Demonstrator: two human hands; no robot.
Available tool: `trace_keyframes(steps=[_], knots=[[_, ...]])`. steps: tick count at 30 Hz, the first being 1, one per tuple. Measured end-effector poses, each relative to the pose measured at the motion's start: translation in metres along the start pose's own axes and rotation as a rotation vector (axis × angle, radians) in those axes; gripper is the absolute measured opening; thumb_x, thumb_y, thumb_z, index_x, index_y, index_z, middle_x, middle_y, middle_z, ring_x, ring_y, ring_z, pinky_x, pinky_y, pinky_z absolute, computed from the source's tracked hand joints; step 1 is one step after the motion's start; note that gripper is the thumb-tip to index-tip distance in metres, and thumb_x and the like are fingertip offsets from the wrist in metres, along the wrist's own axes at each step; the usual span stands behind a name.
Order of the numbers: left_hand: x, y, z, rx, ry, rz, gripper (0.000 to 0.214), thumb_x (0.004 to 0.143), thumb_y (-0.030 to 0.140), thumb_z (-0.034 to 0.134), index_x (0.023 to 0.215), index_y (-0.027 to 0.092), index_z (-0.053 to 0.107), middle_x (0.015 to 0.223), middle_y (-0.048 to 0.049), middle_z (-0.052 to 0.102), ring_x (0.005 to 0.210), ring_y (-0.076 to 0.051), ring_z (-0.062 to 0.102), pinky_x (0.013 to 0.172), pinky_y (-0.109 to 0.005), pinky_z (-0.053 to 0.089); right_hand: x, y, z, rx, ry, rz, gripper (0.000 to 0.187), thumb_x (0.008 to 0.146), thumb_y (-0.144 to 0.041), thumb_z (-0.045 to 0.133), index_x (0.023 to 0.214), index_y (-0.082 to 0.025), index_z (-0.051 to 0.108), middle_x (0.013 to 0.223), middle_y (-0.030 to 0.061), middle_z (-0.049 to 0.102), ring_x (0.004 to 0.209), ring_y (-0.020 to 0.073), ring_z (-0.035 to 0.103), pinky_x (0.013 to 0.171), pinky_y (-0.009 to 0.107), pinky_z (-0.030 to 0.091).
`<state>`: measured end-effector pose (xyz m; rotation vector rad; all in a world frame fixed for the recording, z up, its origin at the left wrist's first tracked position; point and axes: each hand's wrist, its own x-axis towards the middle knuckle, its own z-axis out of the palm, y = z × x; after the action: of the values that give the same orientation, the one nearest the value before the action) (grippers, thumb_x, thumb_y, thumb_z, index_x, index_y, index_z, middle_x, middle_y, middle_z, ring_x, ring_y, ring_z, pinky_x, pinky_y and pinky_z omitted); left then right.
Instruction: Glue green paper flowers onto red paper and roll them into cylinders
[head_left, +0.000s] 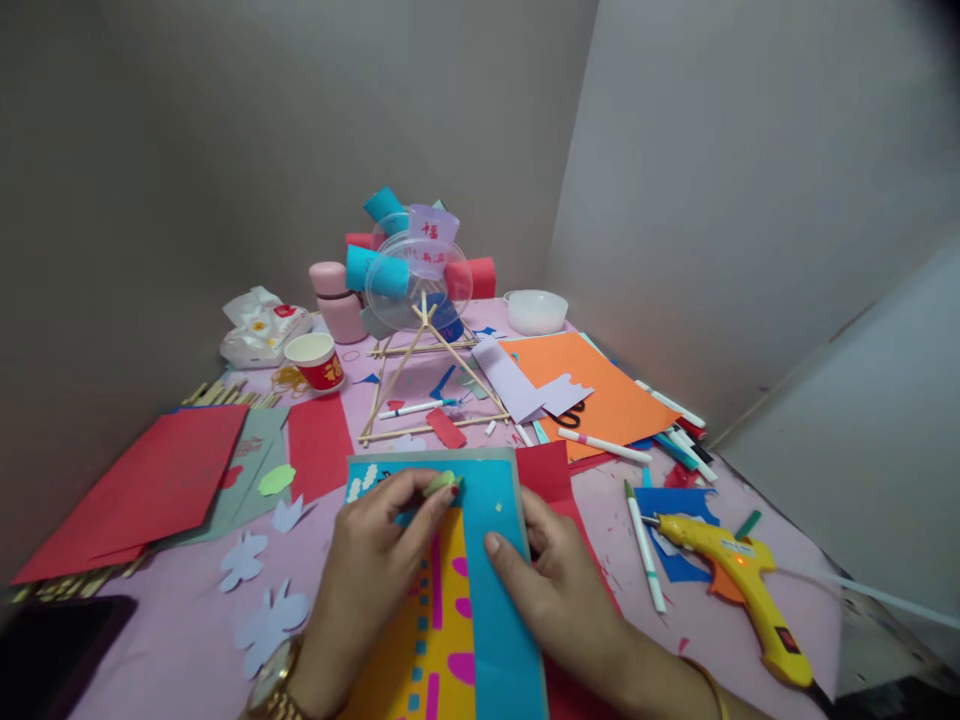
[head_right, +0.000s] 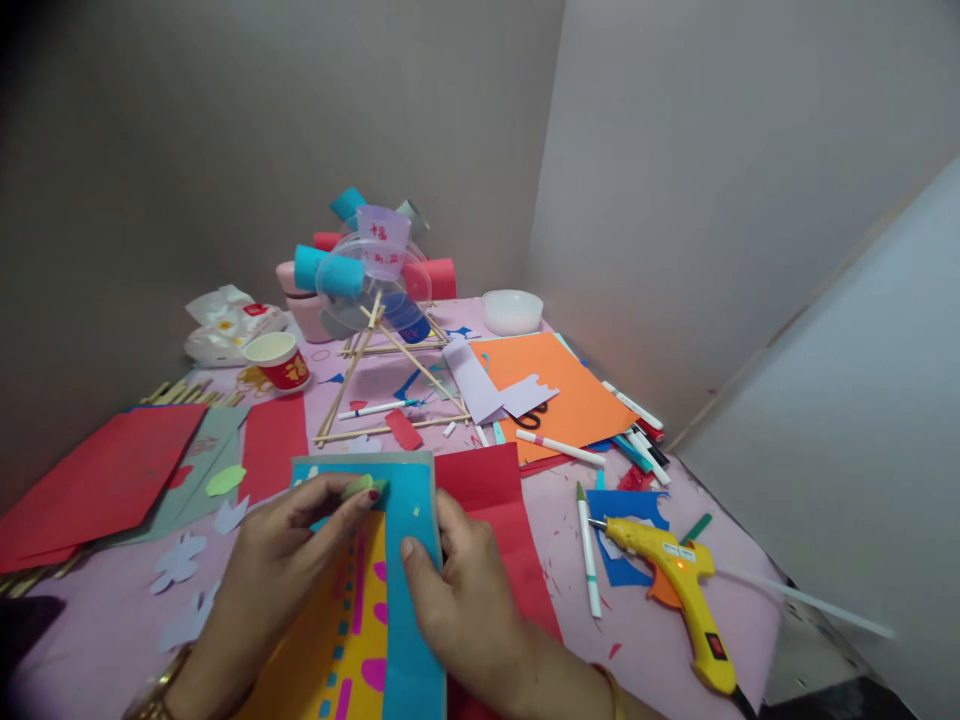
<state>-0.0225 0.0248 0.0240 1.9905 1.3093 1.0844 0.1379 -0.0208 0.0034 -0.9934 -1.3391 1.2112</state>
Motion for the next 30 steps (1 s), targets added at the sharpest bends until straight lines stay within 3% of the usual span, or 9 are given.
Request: trace_keyframes(steps=[3, 6, 9, 11, 13, 15, 17, 24, 30], knots=[[0.004, -0.001, -0.003, -0.458, -0.071, -0.374, 0.019, 0.077, 0.039, 0.062, 0.075, 0.02, 0.062, 0.07, 0.0027, 0.063, 0.065, -0.012, 0.058, 0.061, -0.022, 0.046, 0.006, 0.001, -0.002, 0.134, 0.007, 0.073, 0.023, 0.085, -0.026, 0.053, 0.108, -0.02, 0.055, 0.096, 0.0057, 0.069, 0.08, 0.0195, 0.066, 0.071, 0.032, 0.053], [0.006, 0.001, -0.004, -0.767, -0.101, -0.552, 0.02, 0.07, 0.038, 0.07, 0.071, 0.02, 0.062, 0.067, 0.005, 0.062, 0.063, -0.01, 0.058, 0.064, -0.021, 0.046, 0.014, 0.007, -0.006, 0.148, 0.02, 0.127, 0.034, 0.081, -0.029, 0.058, 0.113, -0.019, 0.052, 0.103, 0.0087, 0.067, 0.088, 0.023, 0.065, 0.076, 0.038, 0.052], [0.004, 0.005, -0.002, -0.738, -0.11, -0.553, 0.019, 0.068, 0.036, 0.072, 0.067, 0.019, 0.063, 0.062, 0.0053, 0.06, 0.059, -0.009, 0.054, 0.061, -0.019, 0.043, 0.018, 0.011, -0.011, -0.078, 0.277, 0.011, 0.051, 0.078, -0.03, 0.062, 0.125, -0.023, 0.044, 0.126, 0.01, 0.054, 0.111, 0.025, 0.053, 0.093, 0.042, 0.042], [0.002, 0.009, 0.002, -0.647, -0.122, -0.498, 0.017, 0.07, 0.034, 0.071, 0.066, 0.018, 0.065, 0.062, 0.0042, 0.06, 0.061, -0.009, 0.053, 0.06, -0.019, 0.041, 0.018, 0.008, -0.013, -0.241, 0.406, -0.136, 0.048, 0.077, -0.03, 0.063, 0.123, -0.025, 0.047, 0.129, 0.008, 0.05, 0.119, 0.0238, 0.045, 0.099, 0.041, 0.036], [0.0, 0.013, 0.006, -0.62, -0.152, -0.463, 0.016, 0.071, 0.034, 0.07, 0.067, 0.019, 0.067, 0.064, 0.0032, 0.062, 0.064, -0.011, 0.053, 0.061, -0.019, 0.041, 0.015, 0.002, -0.012, -0.283, 0.321, -0.2, 0.031, 0.078, -0.031, 0.063, 0.107, -0.023, 0.058, 0.111, 0.0073, 0.06, 0.106, 0.0224, 0.053, 0.09, 0.036, 0.042], [0.0, 0.015, 0.01, -0.644, -0.185, -0.452, 0.015, 0.071, 0.033, 0.069, 0.067, 0.019, 0.068, 0.065, 0.0032, 0.063, 0.065, -0.011, 0.054, 0.061, -0.02, 0.041, 0.013, -0.004, -0.01, -0.243, 0.184, -0.162, 0.015, 0.08, -0.032, 0.06, 0.087, -0.019, 0.063, 0.084, 0.0048, 0.065, 0.082, 0.0191, 0.06, 0.073, 0.031, 0.048], [0.0, 0.016, 0.013, -0.66, -0.2, -0.465, 0.014, 0.071, 0.033, 0.069, 0.066, 0.019, 0.068, 0.062, 0.0038, 0.062, 0.062, -0.011, 0.053, 0.059, -0.019, 0.04, 0.012, -0.007, -0.008, -0.199, 0.138, -0.097, 0.017, 0.082, -0.032, 0.058, 0.075, -0.017, 0.063, 0.07, 0.003, 0.064, 0.068, 0.0164, 0.059, 0.062, 0.027, 0.047], [0.0, 0.017, 0.012, -0.71, -0.237, -0.525, 0.018, 0.071, 0.033, 0.068, 0.059, 0.02, 0.067, 0.055, 0.0043, 0.06, 0.058, -0.01, 0.053, 0.058, -0.02, 0.04, 0.013, -0.009, -0.01, -0.037, 0.119, 0.033, 0.02, 0.079, -0.034, 0.061, 0.07, -0.015, 0.06, 0.065, 0.0016, 0.062, 0.064, 0.0147, 0.057, 0.06, 0.025, 0.045], [0.0, 0.017, 0.013, -0.765, -0.239, -0.561, 0.018, 0.075, 0.035, 0.065, 0.066, 0.02, 0.066, 0.062, 0.0028, 0.063, 0.063, -0.012, 0.058, 0.061, -0.02, 0.045, 0.014, -0.007, -0.012, 0.044, 0.124, 0.045, 0.018, 0.079, -0.033, 0.062, 0.072, -0.017, 0.06, 0.063, -0.0001, 0.06, 0.062, 0.0134, 0.057, 0.058, 0.024, 0.046]])
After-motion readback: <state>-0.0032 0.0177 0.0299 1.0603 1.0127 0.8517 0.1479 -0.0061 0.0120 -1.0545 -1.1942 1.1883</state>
